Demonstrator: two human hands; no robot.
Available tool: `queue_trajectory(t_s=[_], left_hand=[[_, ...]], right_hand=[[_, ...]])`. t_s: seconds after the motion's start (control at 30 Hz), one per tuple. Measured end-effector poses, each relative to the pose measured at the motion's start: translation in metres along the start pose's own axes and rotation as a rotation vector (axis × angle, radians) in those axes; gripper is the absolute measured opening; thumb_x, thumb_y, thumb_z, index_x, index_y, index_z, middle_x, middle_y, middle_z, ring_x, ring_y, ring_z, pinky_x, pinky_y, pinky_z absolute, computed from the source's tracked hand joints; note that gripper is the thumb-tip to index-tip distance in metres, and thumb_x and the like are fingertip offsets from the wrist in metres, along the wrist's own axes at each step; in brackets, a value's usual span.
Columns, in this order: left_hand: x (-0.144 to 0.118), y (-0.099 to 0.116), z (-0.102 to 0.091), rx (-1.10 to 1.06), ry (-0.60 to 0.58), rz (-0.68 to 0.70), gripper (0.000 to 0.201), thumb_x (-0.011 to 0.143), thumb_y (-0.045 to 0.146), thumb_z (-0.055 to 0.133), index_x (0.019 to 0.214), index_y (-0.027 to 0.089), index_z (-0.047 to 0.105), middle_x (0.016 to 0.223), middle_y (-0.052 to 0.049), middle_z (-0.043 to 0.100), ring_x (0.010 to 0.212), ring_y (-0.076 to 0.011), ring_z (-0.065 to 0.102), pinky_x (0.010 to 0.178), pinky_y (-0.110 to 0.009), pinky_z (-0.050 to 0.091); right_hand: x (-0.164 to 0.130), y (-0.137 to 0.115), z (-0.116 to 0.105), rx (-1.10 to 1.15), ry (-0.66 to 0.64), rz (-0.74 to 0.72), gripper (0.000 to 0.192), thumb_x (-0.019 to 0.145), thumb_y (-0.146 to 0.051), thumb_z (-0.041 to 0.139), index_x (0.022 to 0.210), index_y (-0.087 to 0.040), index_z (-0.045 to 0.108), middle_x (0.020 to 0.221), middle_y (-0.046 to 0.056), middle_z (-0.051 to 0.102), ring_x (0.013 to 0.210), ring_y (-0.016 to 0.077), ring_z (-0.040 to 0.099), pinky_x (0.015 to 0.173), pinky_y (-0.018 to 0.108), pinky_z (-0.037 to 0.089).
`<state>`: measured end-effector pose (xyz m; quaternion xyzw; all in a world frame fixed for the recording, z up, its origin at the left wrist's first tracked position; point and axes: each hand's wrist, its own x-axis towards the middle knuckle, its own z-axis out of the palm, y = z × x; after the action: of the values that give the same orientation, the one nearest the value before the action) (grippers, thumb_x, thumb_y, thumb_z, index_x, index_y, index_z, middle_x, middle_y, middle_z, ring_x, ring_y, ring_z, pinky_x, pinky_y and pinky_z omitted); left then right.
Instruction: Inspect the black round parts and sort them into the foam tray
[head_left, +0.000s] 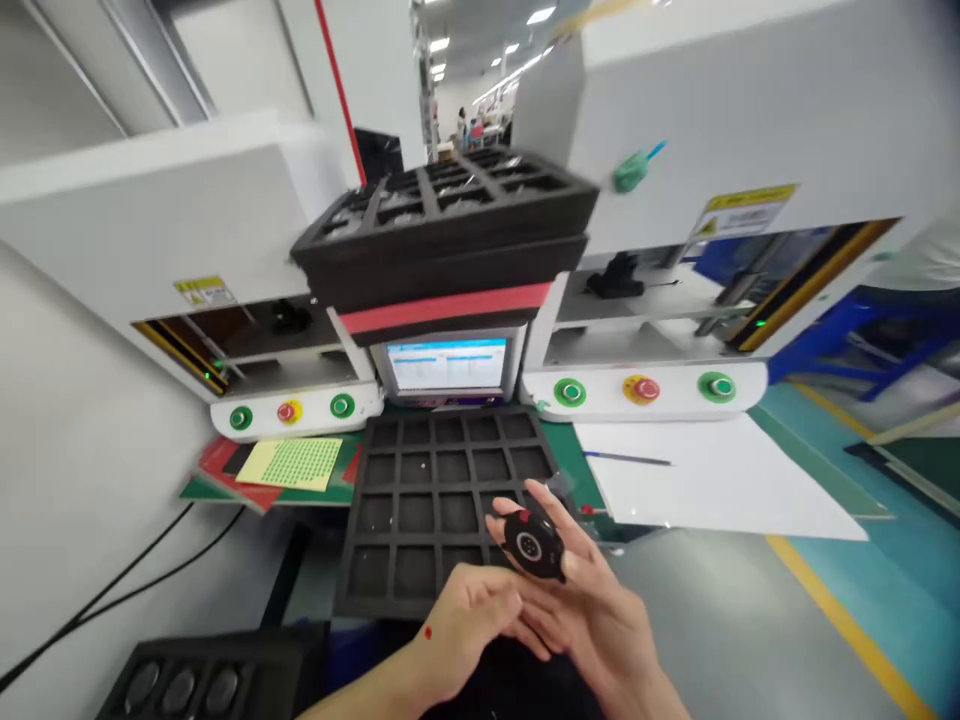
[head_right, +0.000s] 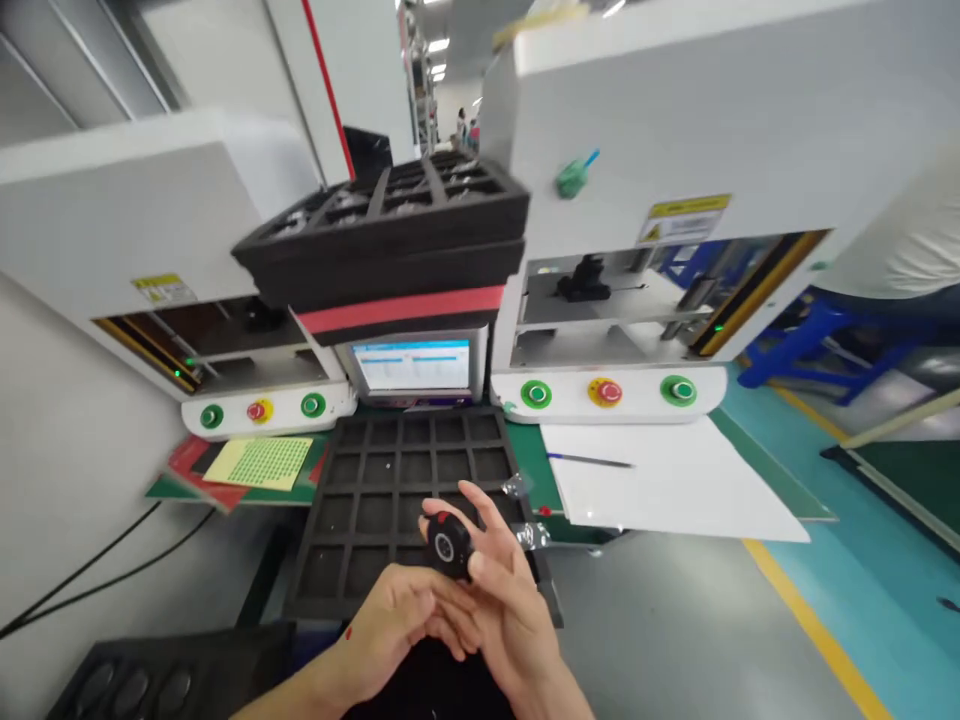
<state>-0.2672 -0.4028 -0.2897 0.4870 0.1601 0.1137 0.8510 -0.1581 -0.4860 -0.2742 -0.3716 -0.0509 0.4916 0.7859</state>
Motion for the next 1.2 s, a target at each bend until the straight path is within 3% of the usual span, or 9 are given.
queue_trajectory(t_s=[0.13,0.3,0.43,0.6,0.67,0.77,0.83,1.03,1.2], left_hand=[[-0.010,-0.019,-0.001,-0.457,0.091,0.048,0.042,0.072,0.049,0.082,0.088,0.011,0.078,0.074,-0.008,0.075,0.063,-0.0106,0.071,0.062,-0.015,0.058],[-0.029,-0.043,-0.015,-0.568,0.279,-0.046,0.032,0.068,0.038,0.088,0.079,0.010,0.078,0.069,-0.005,0.074,0.057,-0.0093,0.070,0.056,-0.013,0.058],[-0.039,-0.056,-0.026,-0.256,0.425,0.106,0.037,0.068,0.046,0.086,0.079,0.012,0.077,0.069,-0.007,0.075,0.059,-0.0163,0.072,0.057,-0.022,0.062],[-0.053,-0.046,-0.035,0.507,0.470,0.439,0.019,0.087,0.034,0.070,0.085,0.016,0.076,0.073,-0.006,0.077,0.063,-0.0167,0.072,0.061,-0.023,0.061],[-0.057,-0.041,-0.038,0.691,0.447,0.523,0.016,0.089,0.030,0.068,0.087,0.017,0.075,0.073,-0.005,0.077,0.062,-0.0147,0.071,0.060,-0.020,0.058],[-0.060,-0.035,-0.041,0.803,0.373,0.573,0.016,0.092,0.029,0.065,0.091,0.016,0.073,0.076,-0.005,0.077,0.065,-0.0140,0.072,0.063,-0.018,0.058],[-0.061,-0.033,-0.043,0.855,0.326,0.610,0.016,0.093,0.027,0.064,0.095,0.014,0.072,0.079,-0.007,0.077,0.068,-0.0146,0.073,0.066,-0.018,0.058],[-0.064,-0.030,-0.051,0.983,0.216,0.674,0.016,0.094,0.021,0.062,0.105,0.011,0.068,0.086,-0.009,0.077,0.076,-0.0170,0.073,0.071,-0.023,0.060],[-0.066,-0.030,-0.057,1.031,0.127,0.691,0.017,0.095,0.018,0.059,0.109,0.010,0.066,0.092,-0.010,0.075,0.082,-0.0174,0.073,0.077,-0.024,0.060]], right_hand=[[-0.011,0.033,-0.003,0.009,-0.082,0.064,0.071,0.060,-0.039,0.091,0.123,-0.032,0.060,0.121,0.008,0.068,0.101,0.0221,0.068,0.077,0.027,0.057],[-0.010,0.068,-0.030,-0.180,-0.166,-0.090,0.055,0.071,-0.042,0.084,0.121,-0.031,0.063,0.114,0.010,0.071,0.098,0.0228,0.071,0.081,0.031,0.060],[-0.017,0.070,-0.039,-0.515,-0.238,-0.279,0.026,0.087,-0.025,0.071,0.112,-0.031,0.070,0.114,0.006,0.073,0.105,0.0205,0.070,0.087,0.027,0.059],[-0.031,0.051,-0.033,-0.947,-0.195,-0.518,0.023,0.085,-0.015,0.069,0.099,-0.031,0.076,0.100,0.001,0.076,0.088,0.0194,0.074,0.082,0.027,0.063],[-0.036,0.050,-0.031,-1.030,-0.121,-0.548,0.019,0.085,-0.017,0.070,0.094,-0.032,0.076,0.098,-0.001,0.076,0.083,0.0191,0.075,0.080,0.029,0.064],[-0.040,0.051,-0.031,-1.103,-0.025,-0.563,0.014,0.086,-0.023,0.072,0.094,-0.034,0.075,0.094,-0.004,0.077,0.083,0.0184,0.075,0.081,0.030,0.064],[-0.042,0.050,-0.032,-1.164,-0.036,-0.562,0.009,0.087,-0.028,0.071,0.093,-0.035,0.075,0.094,-0.005,0.077,0.083,0.0182,0.075,0.082,0.030,0.064],[-0.036,0.037,-0.033,-1.339,-0.204,-0.725,0.010,0.091,-0.034,0.067,0.085,-0.030,0.074,0.088,-0.003,0.077,0.071,0.0164,0.075,0.074,0.022,0.064],[-0.028,0.027,-0.031,-1.381,-0.324,-0.635,0.020,0.093,-0.039,0.064,0.078,-0.026,0.069,0.084,-0.001,0.077,0.071,0.0158,0.075,0.071,0.017,0.062]])
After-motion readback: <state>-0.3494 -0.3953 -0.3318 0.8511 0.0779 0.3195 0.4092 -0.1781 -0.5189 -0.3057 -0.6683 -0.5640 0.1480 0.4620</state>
